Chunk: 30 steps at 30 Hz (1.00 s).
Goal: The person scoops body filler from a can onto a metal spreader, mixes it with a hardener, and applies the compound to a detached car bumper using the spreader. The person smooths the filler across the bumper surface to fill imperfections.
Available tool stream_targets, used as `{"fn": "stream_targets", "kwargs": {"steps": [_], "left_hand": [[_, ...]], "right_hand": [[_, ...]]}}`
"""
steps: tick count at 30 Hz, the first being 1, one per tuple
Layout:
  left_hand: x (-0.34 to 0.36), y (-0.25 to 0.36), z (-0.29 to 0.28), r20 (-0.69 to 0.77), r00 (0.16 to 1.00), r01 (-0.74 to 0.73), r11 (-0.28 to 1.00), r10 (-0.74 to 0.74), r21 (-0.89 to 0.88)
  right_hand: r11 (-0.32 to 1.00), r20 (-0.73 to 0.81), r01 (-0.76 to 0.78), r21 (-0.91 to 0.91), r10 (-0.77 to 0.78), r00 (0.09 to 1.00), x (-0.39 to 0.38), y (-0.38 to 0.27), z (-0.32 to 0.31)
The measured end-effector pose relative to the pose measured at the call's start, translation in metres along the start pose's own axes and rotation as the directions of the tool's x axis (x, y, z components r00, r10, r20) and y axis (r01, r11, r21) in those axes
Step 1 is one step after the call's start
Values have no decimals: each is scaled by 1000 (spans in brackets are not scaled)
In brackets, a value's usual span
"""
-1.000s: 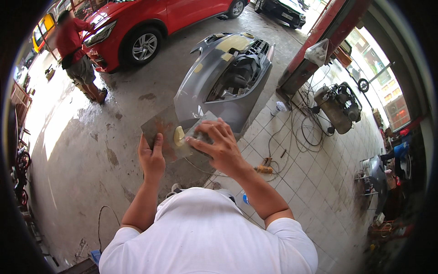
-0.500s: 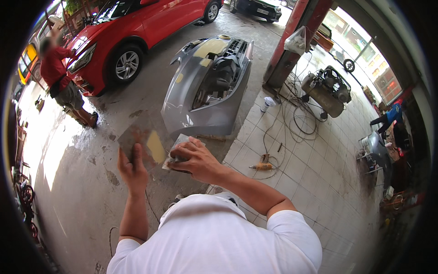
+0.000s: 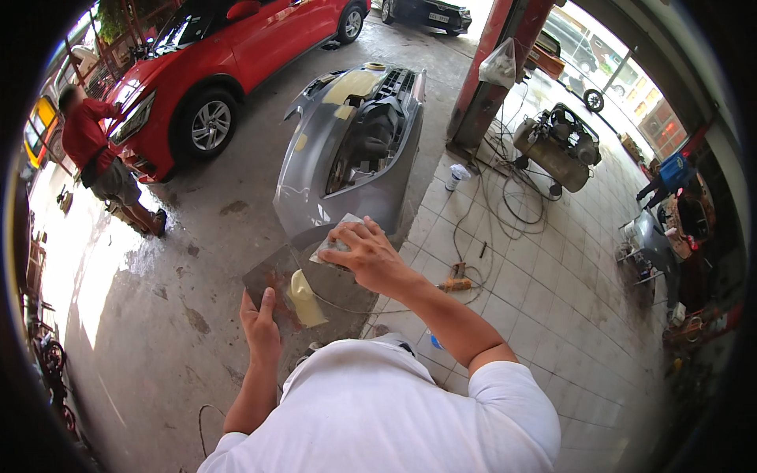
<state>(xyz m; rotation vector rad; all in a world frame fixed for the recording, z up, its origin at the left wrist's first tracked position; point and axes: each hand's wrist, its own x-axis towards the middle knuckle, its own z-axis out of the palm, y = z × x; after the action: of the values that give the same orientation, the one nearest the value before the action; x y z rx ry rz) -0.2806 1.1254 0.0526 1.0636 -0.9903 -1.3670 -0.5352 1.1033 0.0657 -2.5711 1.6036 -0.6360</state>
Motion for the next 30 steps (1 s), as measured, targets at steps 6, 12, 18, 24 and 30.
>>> {"fn": "stream_targets", "kwargs": {"steps": [6,12,18,24,30], "left_hand": [[13,7,1,135,906,-395,691,401,606],[35,58,-5,-240,867,-362,883,436,298],[34,38,0,8,993,116,932,-121,-344],[16,23,-3,-101,922,-322,886,373,334],[26,42,1,-97,790,-480,709,605,516]], "right_hand": [[961,-99,210,178,-195,976,-1,-48,14],[900,-151,333,280,-301,942,-9,-54,11],[847,-359,359,392,-218,908,28,-28,23],[979,-195,205,18,-198,961,23,-19,-15],[946,-74,312,91,-306,949,3,-50,2]]}}
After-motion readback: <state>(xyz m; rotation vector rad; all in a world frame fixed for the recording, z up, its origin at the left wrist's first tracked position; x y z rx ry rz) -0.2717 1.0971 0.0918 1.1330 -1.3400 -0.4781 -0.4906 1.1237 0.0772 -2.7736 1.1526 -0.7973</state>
